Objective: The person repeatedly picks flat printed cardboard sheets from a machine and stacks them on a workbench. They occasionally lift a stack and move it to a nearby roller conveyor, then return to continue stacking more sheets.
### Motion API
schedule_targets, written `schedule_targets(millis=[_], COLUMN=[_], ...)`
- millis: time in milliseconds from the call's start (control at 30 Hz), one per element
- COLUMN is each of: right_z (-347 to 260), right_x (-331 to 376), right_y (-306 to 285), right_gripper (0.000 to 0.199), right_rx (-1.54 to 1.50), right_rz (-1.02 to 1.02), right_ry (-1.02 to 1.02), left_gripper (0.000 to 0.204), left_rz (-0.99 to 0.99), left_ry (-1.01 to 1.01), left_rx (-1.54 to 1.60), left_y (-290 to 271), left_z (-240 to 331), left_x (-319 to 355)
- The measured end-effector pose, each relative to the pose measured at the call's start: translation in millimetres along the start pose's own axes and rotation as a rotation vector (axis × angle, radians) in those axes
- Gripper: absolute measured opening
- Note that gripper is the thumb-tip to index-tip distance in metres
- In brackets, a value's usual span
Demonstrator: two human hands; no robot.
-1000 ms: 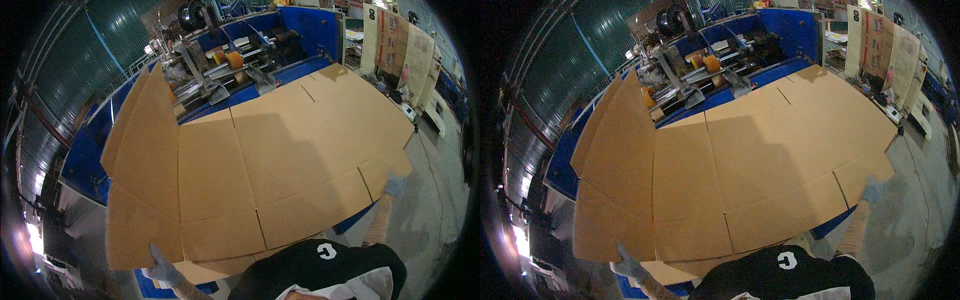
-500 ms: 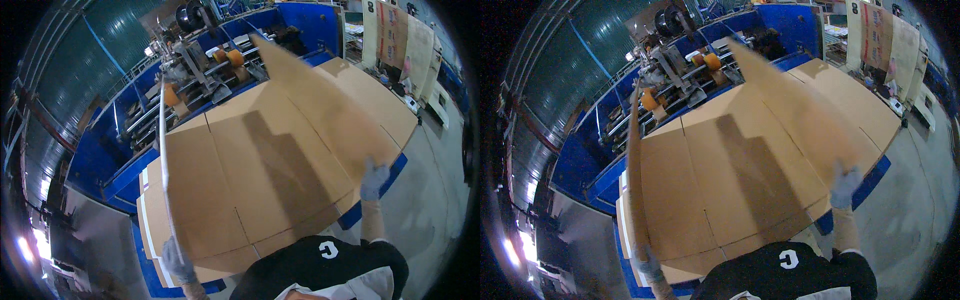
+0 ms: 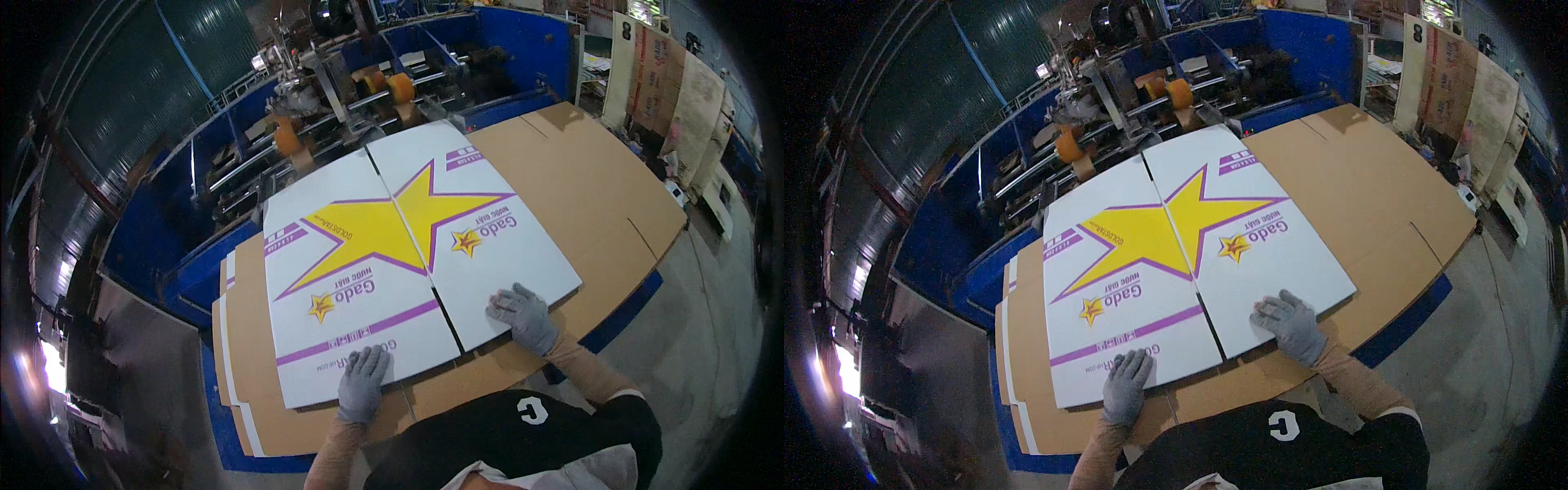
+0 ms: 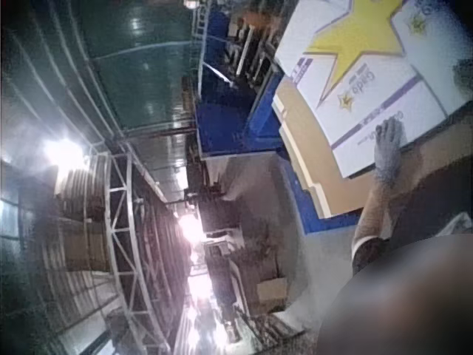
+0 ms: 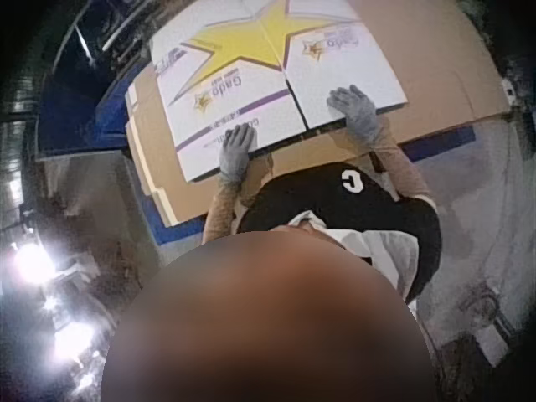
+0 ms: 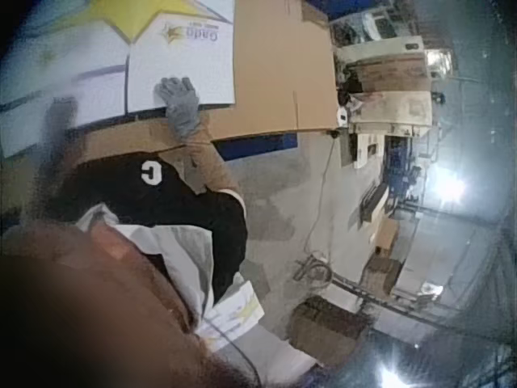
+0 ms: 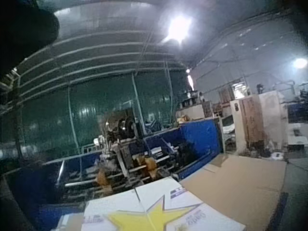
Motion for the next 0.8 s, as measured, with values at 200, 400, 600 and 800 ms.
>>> schedule_targets(millis=[200,400,600,800], right_z=[15.1,12.6,22.7,10.4], right_x=[-9.0,-9.6,-24.0,-12.2], right_y=[12.6,15.8,23.7,10.2], right_gripper=[0.042,0.052,0.043,0.050], right_rx=[0.019,-0.017,0.035,0.229], right_rz=[-0.041,0.068,0.073,0.219], right_ry=[-0.019,-0.024,0.053,0.504], left_gripper=[0.045,0.050,0.057,0.056], left_rz=[0.051,0.065,0.064,-0.057], left_ry=[0.017,0.062,-0.056,-0.272], left_rx=[-0.063,-0.190,-0.293,-0.394], left_y=[12.7,8.6,11.0,-27.2], left_z=[-14.4,-14.9,-24.2,61.7], left_x=[-10.9,-18.4,-35.5,-31.3])
Point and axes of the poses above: each hand's wrist, its own x-axis away from the middle knuckle, its own y-axis out of the palm, z = x × y, the point moved 1 cm from there along -x, towards the middle knuckle, and after that the axes turned 2 degrees about -y, right-handed, at the moved point
